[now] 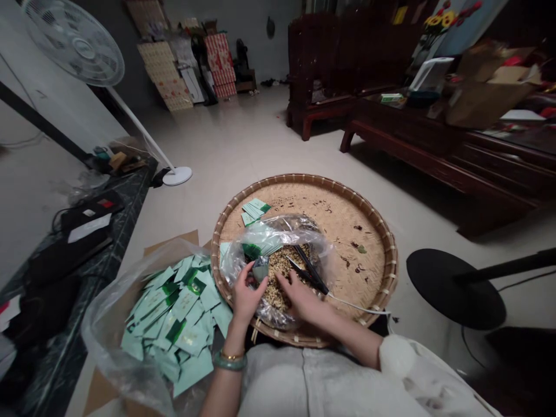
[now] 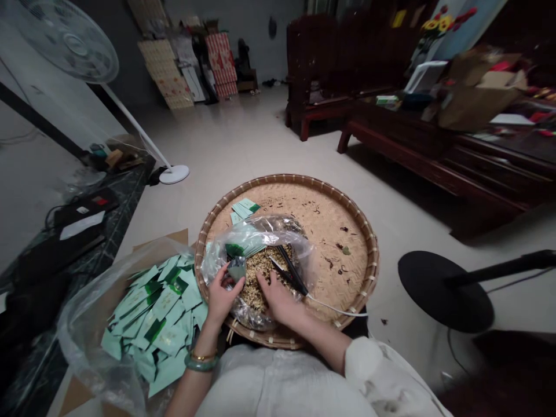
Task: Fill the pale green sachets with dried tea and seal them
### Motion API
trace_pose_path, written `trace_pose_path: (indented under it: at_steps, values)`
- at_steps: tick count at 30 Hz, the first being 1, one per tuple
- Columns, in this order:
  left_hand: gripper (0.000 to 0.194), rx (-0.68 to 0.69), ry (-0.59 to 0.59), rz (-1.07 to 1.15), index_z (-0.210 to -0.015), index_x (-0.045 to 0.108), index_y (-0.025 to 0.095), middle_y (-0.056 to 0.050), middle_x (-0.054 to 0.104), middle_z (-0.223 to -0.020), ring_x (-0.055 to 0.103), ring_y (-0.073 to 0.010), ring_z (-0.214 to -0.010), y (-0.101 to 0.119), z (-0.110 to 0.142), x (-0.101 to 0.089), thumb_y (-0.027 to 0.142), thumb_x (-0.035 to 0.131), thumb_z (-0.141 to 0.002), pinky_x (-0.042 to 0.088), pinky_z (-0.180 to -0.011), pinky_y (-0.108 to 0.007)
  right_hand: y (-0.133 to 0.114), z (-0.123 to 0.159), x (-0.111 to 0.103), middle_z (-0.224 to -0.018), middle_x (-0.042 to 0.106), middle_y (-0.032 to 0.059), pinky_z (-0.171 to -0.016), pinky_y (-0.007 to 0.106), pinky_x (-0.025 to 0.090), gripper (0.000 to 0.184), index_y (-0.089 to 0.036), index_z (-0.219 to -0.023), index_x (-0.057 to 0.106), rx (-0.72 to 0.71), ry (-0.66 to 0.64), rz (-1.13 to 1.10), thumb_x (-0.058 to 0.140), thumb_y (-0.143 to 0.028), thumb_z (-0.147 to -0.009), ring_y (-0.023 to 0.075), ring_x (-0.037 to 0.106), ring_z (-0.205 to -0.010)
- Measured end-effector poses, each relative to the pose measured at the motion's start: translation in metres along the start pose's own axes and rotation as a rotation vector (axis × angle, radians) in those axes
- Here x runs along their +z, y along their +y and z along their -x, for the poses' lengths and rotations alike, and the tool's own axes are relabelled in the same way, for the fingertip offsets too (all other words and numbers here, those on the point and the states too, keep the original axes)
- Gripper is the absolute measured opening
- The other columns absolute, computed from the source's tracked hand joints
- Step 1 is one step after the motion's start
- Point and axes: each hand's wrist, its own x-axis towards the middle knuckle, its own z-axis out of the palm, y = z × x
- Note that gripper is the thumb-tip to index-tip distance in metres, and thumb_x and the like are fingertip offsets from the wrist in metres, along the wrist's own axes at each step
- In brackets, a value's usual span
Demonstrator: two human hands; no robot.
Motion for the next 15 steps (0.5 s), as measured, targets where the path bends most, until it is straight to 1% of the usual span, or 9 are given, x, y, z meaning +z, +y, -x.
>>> trace_pose_path:
  at_steps: [1,3,6,7,8,9,11,13,15]
  values:
    - [0.051,0.005,-0.002,-0.004,-0.115,0.058,0.015,-0.012,0.065,-0.107,0.066,-0.0177,-0.080,0.001,0.000,0.000,0.032,0.070,-0.068,0.055,-0.075,-0.031,-0.002,-0.004,0.003,-0.138,0.027,0.0199,-0.087,0.036,0.045,0.102,-0.025,-0.145,0.015,-0.012,0.026,-0.034,0.067,-0.002,-0.061,0.0301,0.056,-0.108]
    - [0.051,0.010,-0.002,0.001,-0.115,0.057,0.015,-0.011,0.066,-0.106,0.066,-0.0175,-0.079,0.003,0.000,-0.001,0.032,0.069,-0.068,0.056,-0.074,-0.031,-0.005,-0.013,0.001,-0.134,0.031,0.0169,-0.089,0.035,0.044,0.088,-0.024,-0.142,0.022,-0.068,0.117,-0.122,0.059,0.000,-0.066,0.0258,0.056,-0.108]
    - [0.052,0.006,0.007,0.027,-0.114,0.057,0.014,-0.012,0.066,-0.104,0.067,-0.0175,-0.077,0.005,0.000,-0.002,0.033,0.069,-0.068,0.057,-0.072,-0.031,-0.004,-0.023,-0.013,-0.127,0.036,0.0127,-0.095,0.034,0.042,0.071,-0.021,-0.135,0.032,-0.187,0.317,-0.270,0.057,-0.003,-0.071,0.0224,0.049,-0.115]
    - [0.052,0.004,0.014,0.034,-0.114,0.057,0.014,-0.012,0.067,-0.103,0.067,-0.0175,-0.076,0.005,-0.001,-0.002,0.033,0.070,-0.067,0.057,-0.072,-0.031,-0.003,-0.024,-0.019,-0.127,0.037,0.0120,-0.096,0.034,0.042,0.068,-0.021,-0.133,0.034,-0.209,0.365,-0.298,0.059,-0.006,-0.072,0.0220,0.048,-0.116]
    - [0.052,0.003,0.020,0.038,-0.114,0.057,0.013,-0.012,0.067,-0.102,0.067,-0.0174,-0.076,0.005,-0.001,-0.003,0.033,0.070,-0.067,0.057,-0.071,-0.030,-0.001,-0.022,-0.024,-0.127,0.037,0.0119,-0.096,0.034,0.042,0.066,-0.021,-0.132,0.035,-0.217,0.383,-0.300,0.061,-0.008,-0.072,0.0222,0.049,-0.115]
    - [0.052,0.003,0.025,0.040,-0.113,0.057,0.013,-0.012,0.067,-0.101,0.067,-0.0173,-0.075,0.005,-0.001,-0.003,0.033,0.070,-0.067,0.057,-0.071,-0.030,0.001,-0.019,-0.028,-0.127,0.038,0.0121,-0.094,0.035,0.043,0.066,-0.020,-0.131,0.037,-0.208,0.364,-0.271,0.064,-0.011,-0.071,0.0230,0.050,-0.113]
    - [0.051,0.006,0.031,0.037,-0.112,0.058,0.013,-0.011,0.067,-0.100,0.067,-0.0172,-0.074,0.004,-0.001,-0.002,0.032,0.070,-0.067,0.057,-0.070,-0.031,0.004,-0.011,-0.029,-0.122,0.043,0.0133,-0.090,0.037,0.046,0.067,-0.018,-0.129,0.039,-0.141,0.240,-0.142,0.067,-0.011,-0.068,0.0259,0.056,-0.106]
    - [0.050,0.008,0.029,0.029,-0.112,0.058,0.014,-0.011,0.067,-0.101,0.067,-0.0171,-0.075,0.002,-0.001,-0.001,0.032,0.070,-0.067,0.057,-0.070,-0.030,0.006,-0.004,-0.024,-0.117,0.047,0.0157,-0.085,0.039,0.048,0.074,-0.015,-0.133,0.037,-0.039,0.125,-0.011,0.067,-0.007,-0.065,0.0287,0.060,-0.098]
    - [0.050,0.004,0.025,0.022,-0.112,0.058,0.014,-0.012,0.067,-0.103,0.067,-0.0171,-0.076,0.001,-0.001,0.000,0.032,0.070,-0.067,0.057,-0.071,-0.030,0.005,-0.003,-0.017,-0.118,0.047,0.0197,-0.083,0.040,0.048,0.082,-0.011,-0.138,0.030,0.028,0.103,0.045,0.063,-0.002,-0.064,0.0307,0.060,-0.097]
